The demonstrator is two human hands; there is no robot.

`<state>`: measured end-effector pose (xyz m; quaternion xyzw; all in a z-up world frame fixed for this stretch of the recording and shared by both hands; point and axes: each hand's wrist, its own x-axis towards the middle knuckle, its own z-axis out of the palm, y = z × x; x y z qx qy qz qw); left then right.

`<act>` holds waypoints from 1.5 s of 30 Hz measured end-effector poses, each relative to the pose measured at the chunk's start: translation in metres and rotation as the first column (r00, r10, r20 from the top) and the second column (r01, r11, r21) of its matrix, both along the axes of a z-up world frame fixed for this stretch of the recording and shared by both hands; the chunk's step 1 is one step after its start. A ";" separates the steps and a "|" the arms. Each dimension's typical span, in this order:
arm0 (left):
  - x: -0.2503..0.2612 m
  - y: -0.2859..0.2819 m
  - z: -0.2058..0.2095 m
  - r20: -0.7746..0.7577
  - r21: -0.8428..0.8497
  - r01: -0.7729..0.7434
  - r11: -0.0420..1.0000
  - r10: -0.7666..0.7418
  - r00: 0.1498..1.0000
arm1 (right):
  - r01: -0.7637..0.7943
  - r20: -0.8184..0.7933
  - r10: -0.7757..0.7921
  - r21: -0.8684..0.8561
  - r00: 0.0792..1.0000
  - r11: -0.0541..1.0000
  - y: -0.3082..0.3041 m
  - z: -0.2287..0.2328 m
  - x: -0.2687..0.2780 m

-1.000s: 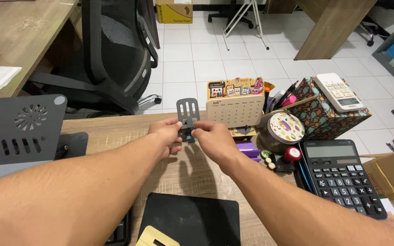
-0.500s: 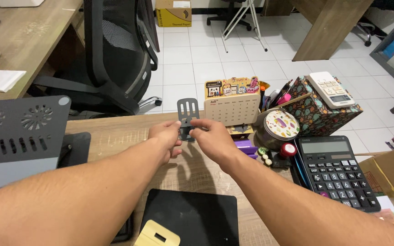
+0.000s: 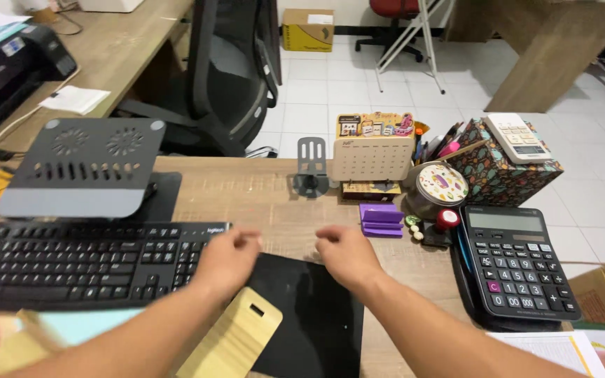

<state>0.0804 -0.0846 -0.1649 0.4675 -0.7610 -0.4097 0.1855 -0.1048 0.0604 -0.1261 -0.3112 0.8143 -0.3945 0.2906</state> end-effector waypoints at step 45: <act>0.116 0.108 0.050 0.375 0.031 0.183 0.983 -0.182 0.909 | 0.378 -0.300 -0.262 0.446 0.917 0.812 0.047 0.031 0.169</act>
